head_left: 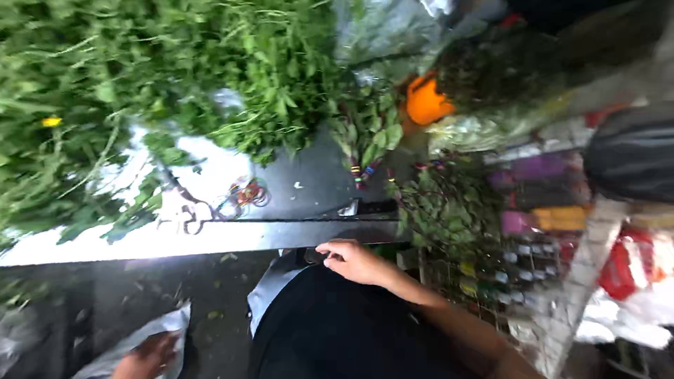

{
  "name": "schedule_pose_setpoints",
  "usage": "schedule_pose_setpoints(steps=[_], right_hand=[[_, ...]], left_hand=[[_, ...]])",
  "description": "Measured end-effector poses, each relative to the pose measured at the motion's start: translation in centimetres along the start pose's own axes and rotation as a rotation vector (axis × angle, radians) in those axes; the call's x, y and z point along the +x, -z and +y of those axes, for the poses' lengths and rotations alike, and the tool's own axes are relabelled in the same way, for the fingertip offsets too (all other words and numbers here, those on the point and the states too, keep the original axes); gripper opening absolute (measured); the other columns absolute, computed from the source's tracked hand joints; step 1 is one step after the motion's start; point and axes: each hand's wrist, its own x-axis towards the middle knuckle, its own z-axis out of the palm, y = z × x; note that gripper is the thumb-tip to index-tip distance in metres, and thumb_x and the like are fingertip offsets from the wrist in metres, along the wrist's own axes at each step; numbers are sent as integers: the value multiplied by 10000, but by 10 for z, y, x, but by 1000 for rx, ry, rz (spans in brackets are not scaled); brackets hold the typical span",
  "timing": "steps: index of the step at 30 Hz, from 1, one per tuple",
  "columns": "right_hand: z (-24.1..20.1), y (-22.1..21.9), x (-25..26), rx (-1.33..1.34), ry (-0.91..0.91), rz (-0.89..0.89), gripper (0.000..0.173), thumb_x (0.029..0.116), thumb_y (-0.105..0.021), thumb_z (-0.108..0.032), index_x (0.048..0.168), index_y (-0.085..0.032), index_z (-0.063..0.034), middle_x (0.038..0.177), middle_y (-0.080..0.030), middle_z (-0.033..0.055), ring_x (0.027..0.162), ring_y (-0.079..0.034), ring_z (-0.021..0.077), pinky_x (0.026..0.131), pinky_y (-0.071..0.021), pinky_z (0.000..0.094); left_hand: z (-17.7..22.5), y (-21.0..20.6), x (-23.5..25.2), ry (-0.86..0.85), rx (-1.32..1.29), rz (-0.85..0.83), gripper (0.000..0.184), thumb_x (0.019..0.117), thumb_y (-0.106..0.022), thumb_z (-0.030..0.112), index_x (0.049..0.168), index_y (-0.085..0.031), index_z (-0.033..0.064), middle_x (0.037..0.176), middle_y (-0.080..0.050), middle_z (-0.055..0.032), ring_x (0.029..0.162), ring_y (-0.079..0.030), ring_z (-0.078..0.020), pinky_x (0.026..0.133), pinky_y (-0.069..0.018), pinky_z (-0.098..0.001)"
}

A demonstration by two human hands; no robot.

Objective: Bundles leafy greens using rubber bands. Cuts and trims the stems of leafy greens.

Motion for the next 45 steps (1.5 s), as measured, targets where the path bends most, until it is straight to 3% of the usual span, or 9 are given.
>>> schedule_pose_setpoints(steps=[6, 11, 15, 19, 24, 30, 34, 41, 45], right_hand=[[52, 54, -64, 83, -252, 359, 373, 1043, -520, -140, 1385, -604, -18, 1349, -642, 160, 1194, -652, 205, 1038, -525, 357], [89, 122, -97, 72, -305, 727, 325, 1063, -492, -118, 1333, -627, 2, 1295, -673, 153, 1179, -662, 227, 1039, -532, 417], [133, 185, -94, -17, -283, 964, 320, 1066, -470, -108, 1330, -620, -4, 1295, -669, 171, 1157, -672, 265, 1017, -537, 462], [166, 226, -59, -237, -397, 865, 390, 1037, -570, -141, 1402, -568, -3, 1368, -606, 245, 1243, -611, 393, 1052, -483, 571], [184, 245, -25, -451, -531, 675, 568, 938, -702, -233, 1445, -554, -27, 1332, -613, 289, 1256, -569, 487, 1039, -419, 709], [180, 242, -19, -604, -553, 606, 537, 984, -661, -380, 1342, -625, 19, 1396, -553, 290, 1277, -551, 468, 1023, -437, 685], [165, 249, -29, -518, -612, 654, 418, 912, -715, -290, 1163, -683, 44, 1293, -595, 303, 1198, -585, 482, 944, -470, 706], [143, 257, -148, -357, -372, 932, 380, 934, -699, -220, 1263, -660, -34, 1256, -631, 242, 1124, -618, 414, 928, -485, 649], [115, 230, -206, -350, -211, 1161, 331, 895, -720, -192, 1178, -695, -25, 1142, -640, 165, 873, -620, 219, 754, -535, 420]], left_hand=[[100, -93, 30, -257, 354, -326, 331, 1050, -595, 299, 1172, -703, 11, 955, -731, -188, 827, -722, -318, 822, -587, -553], [137, -97, 17, -372, 613, -247, 276, 1012, -661, 235, 1186, -711, 27, 1097, -709, -268, 1049, -679, -465, 950, -489, -687], [142, -96, -2, -442, 527, -100, 328, 1037, -627, 286, 1223, -696, 23, 1113, -703, -280, 1066, -671, -481, 949, -479, -704], [141, -122, -32, -465, 378, -7, 326, 1047, -610, 267, 1212, -678, -5, 1045, -706, -271, 999, -683, -459, 907, -488, -688], [127, -182, -49, -424, 296, -108, 361, 1045, -601, 305, 1250, -661, 14, 1014, -711, -226, 956, -694, -401, 887, -514, -650], [122, -244, -51, -485, 263, -199, 394, 1047, -595, 303, 1282, -646, -9, 1058, -723, -223, 972, -705, -396, 907, -523, -636], [169, -268, -61, -646, 279, -232, 400, 1045, -592, 308, 1304, -644, 8, 1115, -710, -218, 1017, -702, -378, 947, -526, -618], [271, -309, -85, -1005, 291, -251, 366, 1050, -568, 276, 1296, -641, 15, 1181, -668, -211, 1042, -676, -368, 946, -529, -574], [332, -359, -76, -1242, 417, -217, 433, 1033, -586, 244, 1445, -570, 112, 1358, -589, -224, 1215, -607, -409, 988, -512, -595]])
